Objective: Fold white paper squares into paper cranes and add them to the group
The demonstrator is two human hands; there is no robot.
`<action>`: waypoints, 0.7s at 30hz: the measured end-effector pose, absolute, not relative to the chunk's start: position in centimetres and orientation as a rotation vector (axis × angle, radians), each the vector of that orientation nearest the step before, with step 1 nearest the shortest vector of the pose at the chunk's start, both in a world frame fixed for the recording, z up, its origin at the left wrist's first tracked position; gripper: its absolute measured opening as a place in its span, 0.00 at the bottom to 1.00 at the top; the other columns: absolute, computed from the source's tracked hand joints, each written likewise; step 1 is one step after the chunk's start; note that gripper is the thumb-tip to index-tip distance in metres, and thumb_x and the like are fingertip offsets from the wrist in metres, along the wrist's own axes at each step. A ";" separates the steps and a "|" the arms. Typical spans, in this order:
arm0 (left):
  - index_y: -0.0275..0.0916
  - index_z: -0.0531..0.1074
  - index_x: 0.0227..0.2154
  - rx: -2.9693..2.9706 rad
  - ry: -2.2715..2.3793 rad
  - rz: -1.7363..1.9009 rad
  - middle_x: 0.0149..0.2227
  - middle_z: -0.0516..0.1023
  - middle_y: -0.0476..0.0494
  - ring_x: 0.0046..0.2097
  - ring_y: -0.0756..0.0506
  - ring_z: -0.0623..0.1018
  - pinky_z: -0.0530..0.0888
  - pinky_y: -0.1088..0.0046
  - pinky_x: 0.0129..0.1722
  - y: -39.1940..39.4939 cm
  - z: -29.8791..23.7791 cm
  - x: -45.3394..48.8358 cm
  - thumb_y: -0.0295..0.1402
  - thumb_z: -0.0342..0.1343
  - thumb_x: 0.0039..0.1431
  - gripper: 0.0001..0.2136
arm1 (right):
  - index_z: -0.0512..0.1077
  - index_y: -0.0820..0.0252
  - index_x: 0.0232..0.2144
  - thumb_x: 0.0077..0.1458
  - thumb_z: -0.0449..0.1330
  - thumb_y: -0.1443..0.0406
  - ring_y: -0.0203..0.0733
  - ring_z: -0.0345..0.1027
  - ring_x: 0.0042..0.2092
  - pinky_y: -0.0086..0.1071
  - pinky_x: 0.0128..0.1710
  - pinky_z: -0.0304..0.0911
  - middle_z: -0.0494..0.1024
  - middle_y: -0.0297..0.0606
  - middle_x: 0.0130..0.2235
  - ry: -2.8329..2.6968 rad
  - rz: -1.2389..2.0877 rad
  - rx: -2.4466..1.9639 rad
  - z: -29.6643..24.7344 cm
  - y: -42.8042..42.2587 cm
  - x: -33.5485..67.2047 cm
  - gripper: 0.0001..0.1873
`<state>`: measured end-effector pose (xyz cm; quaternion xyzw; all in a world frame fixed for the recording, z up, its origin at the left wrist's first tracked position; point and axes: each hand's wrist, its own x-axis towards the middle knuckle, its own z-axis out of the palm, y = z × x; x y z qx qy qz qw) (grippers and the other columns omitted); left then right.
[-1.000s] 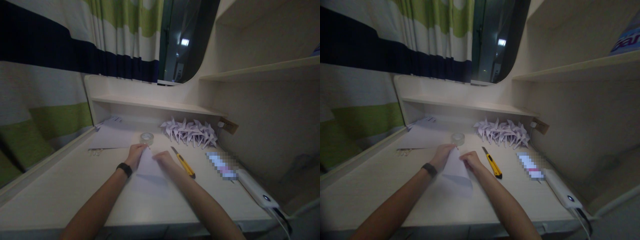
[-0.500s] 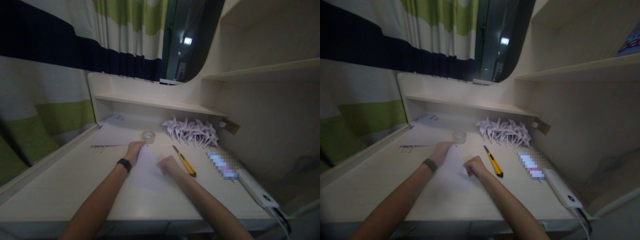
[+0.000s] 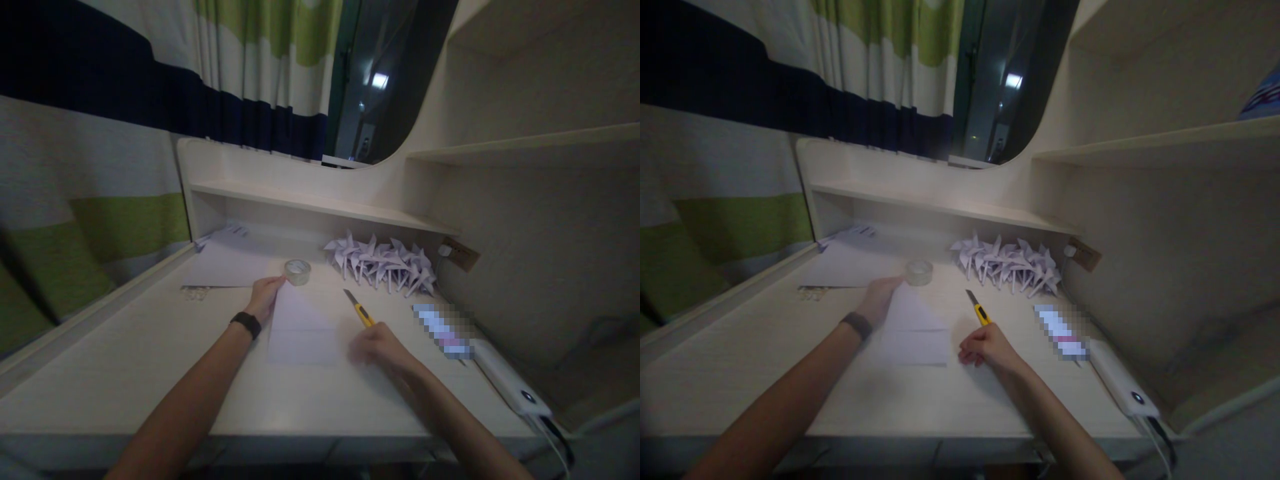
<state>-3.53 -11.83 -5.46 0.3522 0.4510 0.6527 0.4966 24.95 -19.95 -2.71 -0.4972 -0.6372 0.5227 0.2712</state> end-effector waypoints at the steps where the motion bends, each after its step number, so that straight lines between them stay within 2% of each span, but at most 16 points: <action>1: 0.32 0.74 0.23 0.862 1.086 1.581 0.20 0.73 0.47 0.21 0.51 0.69 0.63 0.76 0.21 -11.8 -5.5 -3.5 0.40 0.68 0.36 0.16 | 0.77 0.66 0.20 0.40 0.61 0.58 0.38 0.70 0.25 0.26 0.21 0.59 0.78 0.43 0.23 -1.689 1.314 -1.325 -2.6 -19.2 25.0 0.14; 4: 0.31 0.76 0.24 0.907 1.074 1.560 0.21 0.74 0.45 0.22 0.50 0.70 0.63 0.75 0.22 -12.1 -5.5 -2.8 0.43 0.67 0.37 0.18 | 0.78 0.65 0.28 0.42 0.63 0.56 0.41 0.71 0.32 0.28 0.27 0.62 0.80 0.44 0.32 -1.652 1.127 -1.239 -2.7 -16.3 23.6 0.16; 7: 0.30 0.77 0.25 0.960 1.070 1.521 0.22 0.75 0.43 0.23 0.49 0.71 0.64 0.75 0.22 -12.6 -5.6 -1.6 0.44 0.67 0.38 0.19 | 0.78 0.65 0.33 0.42 0.65 0.56 0.37 0.67 0.28 0.27 0.27 0.60 0.78 0.39 0.29 -1.743 1.113 -1.188 -3.5 -13.9 20.7 0.19; 9: 0.30 0.77 0.26 0.992 1.062 1.496 0.23 0.75 0.42 0.23 0.49 0.71 0.64 0.75 0.22 -12.9 -5.6 -1.0 0.45 0.67 0.40 0.20 | 0.79 0.66 0.28 0.43 0.64 0.57 0.34 0.62 0.24 0.26 0.23 0.55 0.76 0.36 0.24 -1.779 1.183 -1.192 -4.3 -13.0 19.1 0.16; 12: 0.30 0.77 0.26 1.031 1.070 1.458 0.23 0.76 0.41 0.23 0.49 0.71 0.64 0.75 0.22 -13.0 -5.7 -0.9 0.45 0.67 0.40 0.19 | 0.76 0.66 0.20 0.40 0.67 0.59 0.32 0.57 0.20 0.26 0.21 0.50 0.72 0.33 0.19 -1.743 1.198 -1.250 -5.5 -12.5 18.6 0.13; 18: 0.34 0.79 0.28 1.104 1.134 1.429 0.32 0.80 0.37 0.30 0.45 0.77 0.70 0.73 0.29 -12.9 -4.1 -2.4 0.42 0.66 0.42 0.15 | 0.76 0.65 0.18 0.39 0.68 0.58 0.30 0.50 0.17 0.27 0.19 0.44 0.66 0.30 0.14 -1.807 1.316 -1.261 -5.3 -13.5 20.7 0.14; 19: 0.35 0.80 0.30 1.273 1.126 1.368 0.34 0.80 0.38 0.32 0.44 0.77 0.69 0.73 0.30 -13.1 -3.5 -2.7 0.42 0.65 0.45 0.14 | 0.77 0.65 0.19 0.39 0.68 0.58 0.30 0.50 0.17 0.27 0.19 0.45 0.66 0.30 0.14 -1.866 1.317 -1.238 -5.1 -13.7 20.9 0.13; 21: 0.36 0.81 0.26 1.664 1.072 1.135 0.29 0.81 0.40 0.31 0.43 0.77 0.68 0.74 0.29 -13.8 -2.4 -3.0 0.40 0.65 0.45 0.11 | 0.78 0.65 0.20 0.40 0.67 0.59 0.31 0.54 0.19 0.27 0.21 0.48 0.69 0.31 0.16 -2.012 1.316 -1.140 -4.7 -13.9 20.9 0.12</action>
